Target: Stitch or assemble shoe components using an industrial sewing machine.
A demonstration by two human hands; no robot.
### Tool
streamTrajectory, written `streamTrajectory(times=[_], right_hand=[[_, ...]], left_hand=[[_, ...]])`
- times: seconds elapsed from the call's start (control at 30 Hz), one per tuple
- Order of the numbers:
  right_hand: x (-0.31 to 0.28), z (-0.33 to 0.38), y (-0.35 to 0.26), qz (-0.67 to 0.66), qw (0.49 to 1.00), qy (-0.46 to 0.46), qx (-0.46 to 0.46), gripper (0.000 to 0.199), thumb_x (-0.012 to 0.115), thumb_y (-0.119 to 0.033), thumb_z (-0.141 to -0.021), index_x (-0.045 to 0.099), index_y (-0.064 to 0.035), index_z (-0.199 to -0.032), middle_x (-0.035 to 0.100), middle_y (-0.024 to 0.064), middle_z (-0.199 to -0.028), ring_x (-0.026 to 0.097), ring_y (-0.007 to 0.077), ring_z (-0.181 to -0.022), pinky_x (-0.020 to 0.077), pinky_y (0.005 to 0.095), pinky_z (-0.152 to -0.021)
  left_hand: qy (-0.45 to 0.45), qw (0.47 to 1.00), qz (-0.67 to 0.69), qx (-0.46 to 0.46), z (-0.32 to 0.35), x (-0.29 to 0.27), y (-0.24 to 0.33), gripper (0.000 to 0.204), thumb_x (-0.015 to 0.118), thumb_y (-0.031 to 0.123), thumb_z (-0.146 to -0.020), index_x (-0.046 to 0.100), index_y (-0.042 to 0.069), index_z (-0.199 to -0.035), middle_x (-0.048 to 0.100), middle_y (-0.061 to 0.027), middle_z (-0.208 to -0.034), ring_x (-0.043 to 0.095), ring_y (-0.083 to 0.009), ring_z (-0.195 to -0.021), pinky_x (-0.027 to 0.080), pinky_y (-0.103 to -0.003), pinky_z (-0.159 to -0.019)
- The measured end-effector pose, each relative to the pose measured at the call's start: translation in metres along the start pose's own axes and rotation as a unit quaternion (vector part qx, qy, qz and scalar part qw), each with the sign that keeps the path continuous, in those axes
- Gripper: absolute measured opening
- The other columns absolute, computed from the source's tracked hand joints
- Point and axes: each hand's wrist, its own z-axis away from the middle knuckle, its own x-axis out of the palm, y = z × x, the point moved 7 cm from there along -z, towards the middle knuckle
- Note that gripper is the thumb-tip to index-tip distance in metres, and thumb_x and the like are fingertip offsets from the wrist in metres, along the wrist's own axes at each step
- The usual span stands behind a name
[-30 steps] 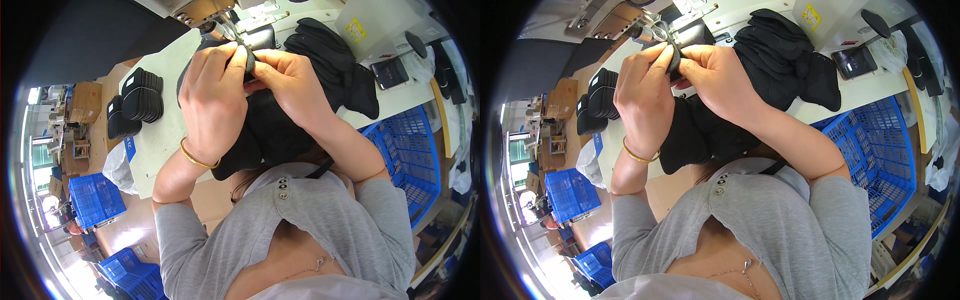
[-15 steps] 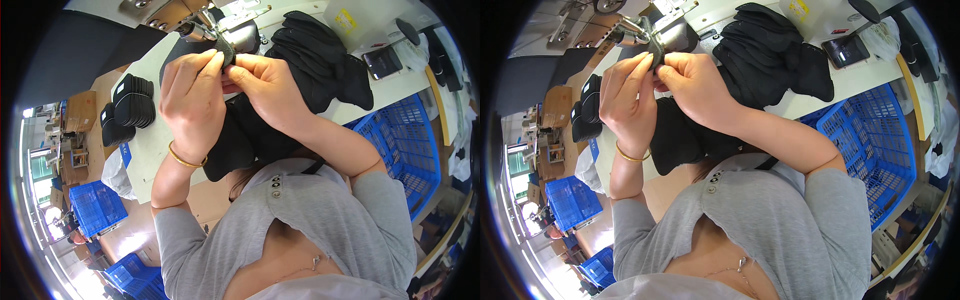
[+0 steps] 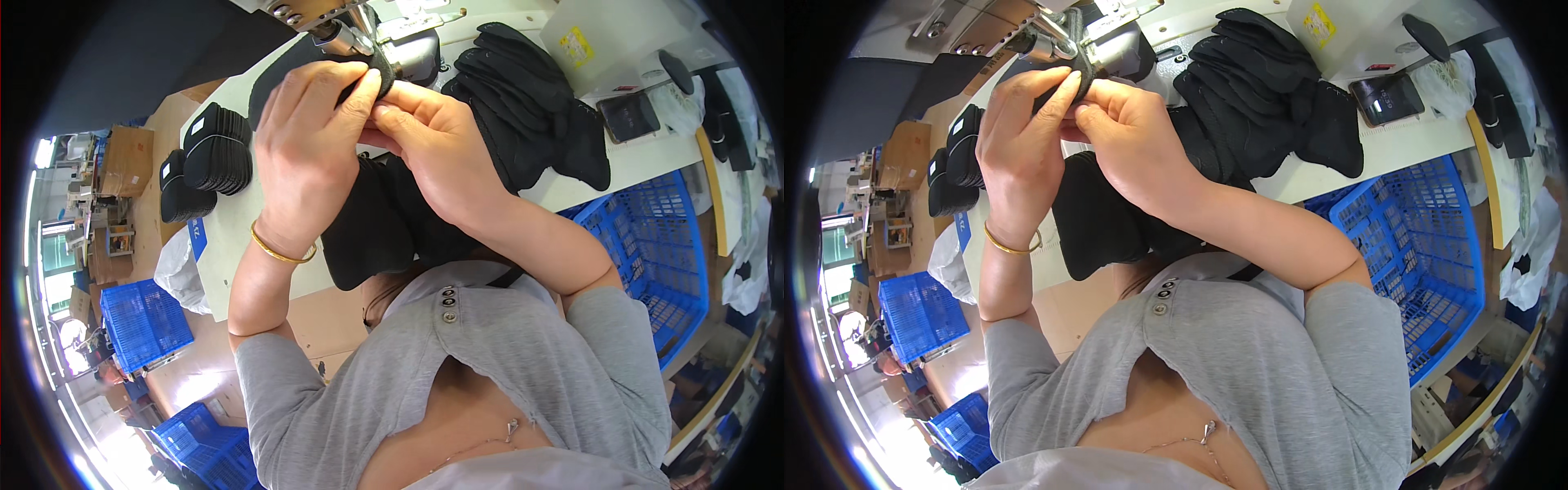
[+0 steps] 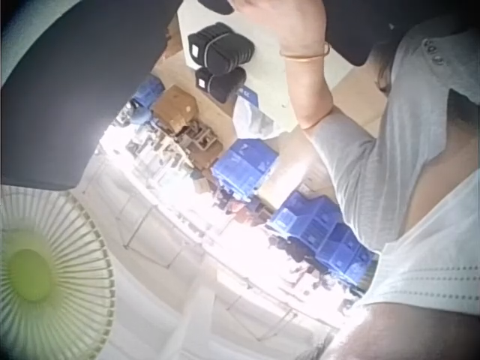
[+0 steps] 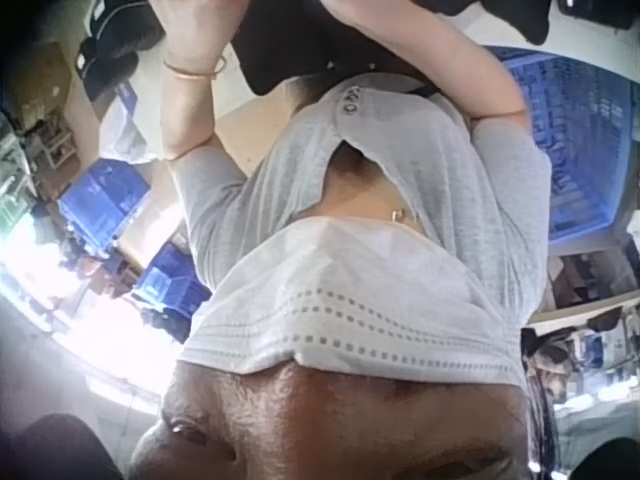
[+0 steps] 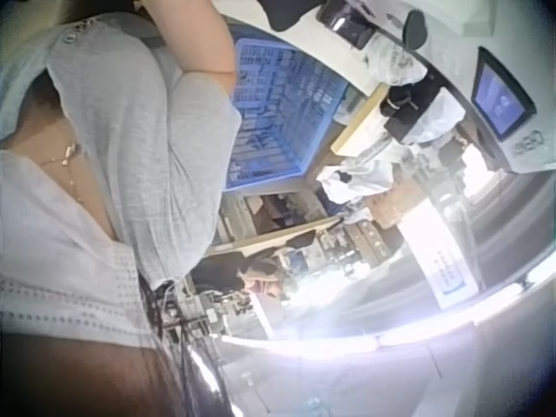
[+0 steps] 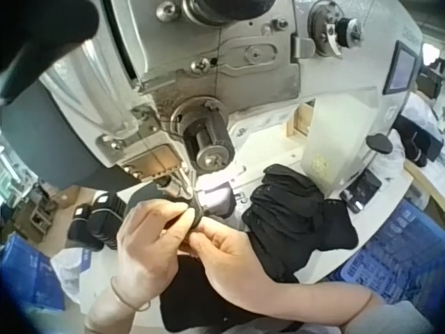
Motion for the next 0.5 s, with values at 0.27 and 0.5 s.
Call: streamTrajectory(times=[0.27,0.5], right_hand=[[0.005,-0.007,0.005,-0.034,0.999,-0.017,-0.002,0.023,0.046,-0.002,-0.101,0.06,0.008,-0.116,0.065,0.0086,-0.109,0.063,0.0132,-0.103,0.0516,0.0293,-0.097],[0.006,-0.017,0.016,-0.014,0.999,-0.039,-0.006,0.021,0.049,-0.003,-0.102,0.06,0.0068,-0.116,0.064,0.0064,-0.109,0.061,0.0104,-0.102,0.0512,0.0261,-0.095]], left_hand=[[-0.032,0.999,-0.017,0.017,-0.005,0.002,-0.01,0.033,0.066,0.003,-0.067,0.073,0.004,-0.1,0.065,-0.0052,-0.099,0.062,-0.023,-0.095,0.05,-0.035,-0.081],[0.027,0.998,-0.043,0.046,-0.002,0.0,-0.012,0.032,0.066,0.001,-0.062,0.074,0.002,-0.093,0.07,-0.0048,-0.091,0.067,-0.0211,-0.088,0.055,-0.033,-0.076]])
